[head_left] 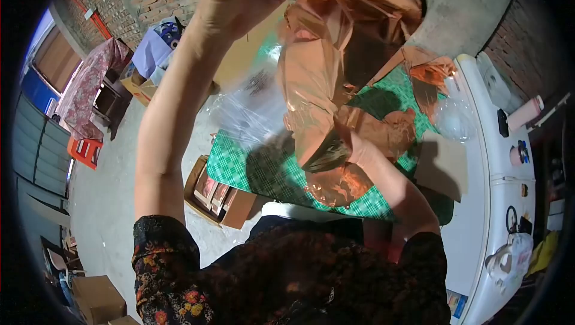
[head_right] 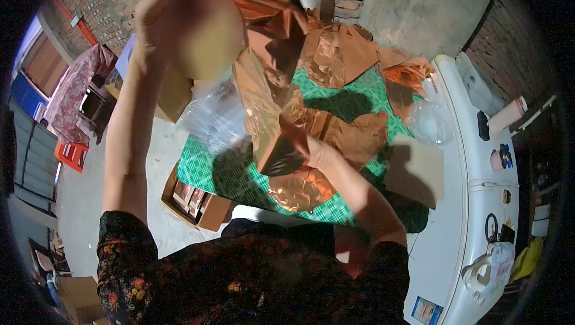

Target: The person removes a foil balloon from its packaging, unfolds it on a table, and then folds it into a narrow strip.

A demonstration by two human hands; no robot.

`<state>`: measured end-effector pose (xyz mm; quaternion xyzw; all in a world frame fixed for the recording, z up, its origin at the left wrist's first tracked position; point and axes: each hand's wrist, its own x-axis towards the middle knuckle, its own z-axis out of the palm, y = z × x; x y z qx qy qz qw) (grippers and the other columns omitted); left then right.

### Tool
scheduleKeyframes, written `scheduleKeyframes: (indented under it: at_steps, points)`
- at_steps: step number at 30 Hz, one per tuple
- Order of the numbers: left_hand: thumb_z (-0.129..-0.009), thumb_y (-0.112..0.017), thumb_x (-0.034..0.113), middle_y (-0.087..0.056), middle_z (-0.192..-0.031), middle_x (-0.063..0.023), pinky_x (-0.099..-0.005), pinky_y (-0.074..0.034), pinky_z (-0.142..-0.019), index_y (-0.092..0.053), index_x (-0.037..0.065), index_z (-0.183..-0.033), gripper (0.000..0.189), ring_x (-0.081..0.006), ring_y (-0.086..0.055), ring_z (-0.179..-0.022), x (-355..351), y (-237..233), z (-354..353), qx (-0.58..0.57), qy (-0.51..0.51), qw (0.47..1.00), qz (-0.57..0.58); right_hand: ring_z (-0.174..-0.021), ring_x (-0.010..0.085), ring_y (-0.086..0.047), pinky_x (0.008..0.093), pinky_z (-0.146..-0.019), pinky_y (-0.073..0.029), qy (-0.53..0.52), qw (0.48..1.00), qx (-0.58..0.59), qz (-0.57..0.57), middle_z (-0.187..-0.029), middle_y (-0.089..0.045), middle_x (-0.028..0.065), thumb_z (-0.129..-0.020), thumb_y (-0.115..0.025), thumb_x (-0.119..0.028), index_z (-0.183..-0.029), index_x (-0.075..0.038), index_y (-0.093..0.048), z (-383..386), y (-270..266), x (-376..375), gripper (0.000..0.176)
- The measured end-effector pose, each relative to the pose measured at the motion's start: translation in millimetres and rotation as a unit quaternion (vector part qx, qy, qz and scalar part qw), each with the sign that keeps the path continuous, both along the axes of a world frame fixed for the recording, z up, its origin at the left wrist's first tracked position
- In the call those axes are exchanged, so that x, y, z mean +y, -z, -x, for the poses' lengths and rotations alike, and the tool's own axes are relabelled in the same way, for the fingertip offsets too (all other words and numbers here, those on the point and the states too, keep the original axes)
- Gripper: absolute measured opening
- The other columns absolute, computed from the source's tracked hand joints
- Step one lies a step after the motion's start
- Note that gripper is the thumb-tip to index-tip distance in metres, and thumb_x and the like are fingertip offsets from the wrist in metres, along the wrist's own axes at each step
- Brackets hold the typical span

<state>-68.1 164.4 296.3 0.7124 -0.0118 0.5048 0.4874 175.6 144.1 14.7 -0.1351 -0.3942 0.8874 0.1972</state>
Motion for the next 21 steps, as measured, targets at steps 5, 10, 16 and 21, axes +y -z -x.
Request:
scheduleKeyframes:
  at_steps: [5,10,16,21]
  points:
    - [-0.090,-0.069,0.020,-0.066,-0.114,-0.0205,-0.0310,-0.052,-0.089,-0.062,-0.006,-0.114,0.036,-0.0207,-0.065,-0.098,-10.7,-5.9,-38.5,-0.049,0.076,0.996,-0.011,-0.125,0.0368,-0.062,0.0531,-0.102,-0.053,-0.049,0.993,0.104,-0.015,-0.149,-0.050,0.0245,-0.107,-0.047,-0.051,-0.148,0.000,-0.041,18.4,4.6,11.2,0.066]
    - [-0.090,-0.071,0.026,-0.067,-0.115,-0.0200,-0.0429,-0.051,-0.097,-0.063,0.000,-0.105,0.031,-0.0287,-0.065,-0.107,-17.5,-5.4,-31.0,-0.049,0.057,0.996,-0.048,-0.129,0.0379,-0.057,0.0491,-0.106,-0.048,-0.004,0.963,0.244,-0.118,-0.140,-0.055,0.0269,-0.099,-0.062,-0.051,-0.151,0.002,-0.034,23.5,27.3,27.2,0.079]
    - [-0.086,-0.074,0.056,-0.054,-0.119,-0.0118,-0.0521,-0.039,-0.110,-0.054,0.010,-0.111,0.056,-0.0350,-0.047,-0.129,-27.3,42.9,31.6,0.059,-0.019,0.996,-0.062,-0.110,0.0271,-0.061,0.0394,-0.093,-0.051,0.101,0.953,0.228,-0.174,-0.120,-0.061,0.0178,-0.099,-0.065,-0.043,-0.140,0.001,-0.044,-40.2,25.8,7.4,0.063]
    - [-0.090,-0.070,0.061,-0.059,-0.108,-0.0148,-0.0524,-0.046,-0.101,-0.061,0.006,-0.103,0.058,-0.0382,-0.054,-0.118,-67.1,114.9,37.5,0.079,-0.120,0.989,-0.043,-0.096,0.0194,-0.062,0.0339,-0.084,-0.052,0.180,0.961,0.014,-0.209,-0.104,-0.063,0.0109,-0.100,-0.063,-0.039,-0.129,-0.001,-0.054,-115.8,-30.1,-8.0,0.049]
